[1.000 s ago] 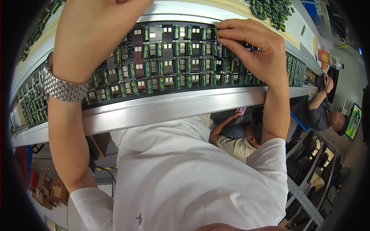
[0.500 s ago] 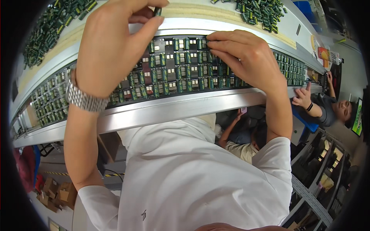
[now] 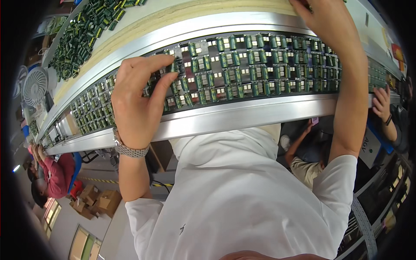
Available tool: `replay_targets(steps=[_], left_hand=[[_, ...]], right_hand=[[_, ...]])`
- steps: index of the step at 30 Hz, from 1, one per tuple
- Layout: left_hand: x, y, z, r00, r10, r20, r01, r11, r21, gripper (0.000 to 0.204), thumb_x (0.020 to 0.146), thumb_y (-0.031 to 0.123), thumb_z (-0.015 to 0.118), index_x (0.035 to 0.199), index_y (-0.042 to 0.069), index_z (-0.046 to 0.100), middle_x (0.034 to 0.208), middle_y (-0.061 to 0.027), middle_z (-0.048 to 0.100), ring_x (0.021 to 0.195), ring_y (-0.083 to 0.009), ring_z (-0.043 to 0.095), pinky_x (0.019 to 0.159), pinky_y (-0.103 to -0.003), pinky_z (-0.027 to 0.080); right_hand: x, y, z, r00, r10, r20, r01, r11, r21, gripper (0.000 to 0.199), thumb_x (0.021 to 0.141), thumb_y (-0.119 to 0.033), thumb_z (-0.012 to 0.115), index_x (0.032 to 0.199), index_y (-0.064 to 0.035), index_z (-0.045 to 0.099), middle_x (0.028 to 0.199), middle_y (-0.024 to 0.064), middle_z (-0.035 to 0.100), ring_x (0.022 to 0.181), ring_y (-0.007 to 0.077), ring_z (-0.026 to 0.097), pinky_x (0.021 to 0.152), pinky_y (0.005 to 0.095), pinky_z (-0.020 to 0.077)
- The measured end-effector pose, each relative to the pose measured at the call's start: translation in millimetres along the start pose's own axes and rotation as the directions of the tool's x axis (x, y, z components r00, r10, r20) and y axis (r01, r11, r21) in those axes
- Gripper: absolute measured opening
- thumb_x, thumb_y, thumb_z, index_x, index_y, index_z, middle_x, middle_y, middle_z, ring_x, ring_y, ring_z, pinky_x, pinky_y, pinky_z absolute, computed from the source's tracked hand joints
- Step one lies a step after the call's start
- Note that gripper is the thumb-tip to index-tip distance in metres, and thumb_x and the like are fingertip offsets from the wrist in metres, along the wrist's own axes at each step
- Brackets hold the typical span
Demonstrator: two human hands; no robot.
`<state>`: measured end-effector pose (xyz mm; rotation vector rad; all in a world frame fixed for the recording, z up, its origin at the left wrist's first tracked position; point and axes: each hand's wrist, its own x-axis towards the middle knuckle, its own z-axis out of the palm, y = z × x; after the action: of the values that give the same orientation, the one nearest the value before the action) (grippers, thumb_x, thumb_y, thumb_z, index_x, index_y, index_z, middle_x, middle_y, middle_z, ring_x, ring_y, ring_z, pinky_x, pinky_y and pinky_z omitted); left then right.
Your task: The person inserts electrical components into slots on circuit boards by hand and slides the board panels along the assembly line rail.
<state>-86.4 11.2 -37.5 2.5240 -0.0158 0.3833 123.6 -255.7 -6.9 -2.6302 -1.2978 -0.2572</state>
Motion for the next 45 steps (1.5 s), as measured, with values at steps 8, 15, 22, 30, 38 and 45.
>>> replay_targets(steps=[8, 15, 22, 30, 38, 45], left_hand=[[-4, 4, 16, 0.995, -0.094, -0.034, 0.093, 0.995, -0.035, 0.026, 0.08, 0.004, 0.084, 0.106, 0.007, 0.078, 0.099, -0.0076, 0.074, 0.092, -0.0223, 0.067, 0.08, -0.032, 0.054], [14, 0, -4, 0.997, -0.061, -0.046, 0.063, 0.998, 0.024, 0.027, 0.08, 0.004, 0.084, 0.106, 0.007, 0.078, 0.099, -0.0069, 0.074, 0.091, -0.0221, 0.067, 0.083, -0.032, 0.053], [20, 10, -7, 0.998, 0.053, -0.024, -0.046, 0.976, 0.213, 0.026, 0.079, 0.002, 0.084, 0.104, 0.007, 0.077, 0.093, -0.0072, 0.072, 0.086, -0.0244, 0.065, 0.078, -0.035, 0.051], [24, 15, -8, 0.997, 0.082, 0.009, -0.082, 0.961, 0.264, 0.025, 0.079, 0.0, 0.082, 0.102, 0.007, 0.076, 0.087, -0.009, 0.071, 0.083, -0.0264, 0.065, 0.074, -0.037, 0.051], [18, 12, -7, 0.996, 0.088, -0.016, -0.081, 0.963, 0.257, 0.021, 0.081, -0.004, 0.078, 0.101, 0.003, 0.075, 0.098, -0.0101, 0.075, 0.088, -0.0281, 0.069, 0.077, -0.036, 0.055], [21, 0, -12, 0.99, 0.13, 0.046, -0.137, 0.972, 0.193, 0.017, 0.083, -0.003, 0.077, 0.099, 0.0, 0.075, 0.099, -0.009, 0.076, 0.086, -0.0281, 0.069, 0.076, -0.036, 0.055]], right_hand=[[-8, 4, 5, 0.994, 0.021, -0.107, -0.016, 0.999, 0.051, 0.016, 0.087, -0.009, 0.07, 0.095, 0.0042, 0.073, 0.091, 0.0165, 0.071, 0.083, 0.0348, 0.07, 0.076, 0.0405, 0.056], [15, 6, -4, 0.995, -0.065, -0.082, 0.056, 0.993, -0.103, 0.017, 0.09, -0.01, 0.068, 0.098, 0.0043, 0.072, 0.096, 0.0173, 0.07, 0.088, 0.0358, 0.069, 0.08, 0.0419, 0.055], [19, 16, 3, 0.978, -0.157, -0.141, 0.134, 0.978, -0.16, 0.016, 0.092, -0.012, 0.068, 0.099, 0.0026, 0.07, 0.097, 0.0159, 0.068, 0.092, 0.0352, 0.068, 0.083, 0.0425, 0.0537], [20, 4, -1, 0.994, -0.055, -0.096, 0.072, 0.98, 0.187, 0.012, 0.091, -0.007, 0.069, 0.099, 0.0012, 0.069, 0.09, 0.0132, 0.066, 0.081, 0.0279, 0.068, 0.074, 0.037, 0.0548], [15, 14, 19, 0.98, -0.125, -0.158, 0.166, 0.945, 0.281, 0.009, 0.086, -0.002, 0.07, 0.094, 0.0024, 0.069, 0.088, 0.0136, 0.07, 0.077, 0.0246, 0.071, 0.072, 0.0339, 0.058], [16, 19, 22, 0.964, -0.216, -0.157, 0.26, 0.896, 0.36, 0.011, 0.086, 0.0, 0.071, 0.096, 0.0027, 0.07, 0.091, 0.0123, 0.072, 0.079, 0.0238, 0.071, 0.073, 0.0329, 0.0584]])
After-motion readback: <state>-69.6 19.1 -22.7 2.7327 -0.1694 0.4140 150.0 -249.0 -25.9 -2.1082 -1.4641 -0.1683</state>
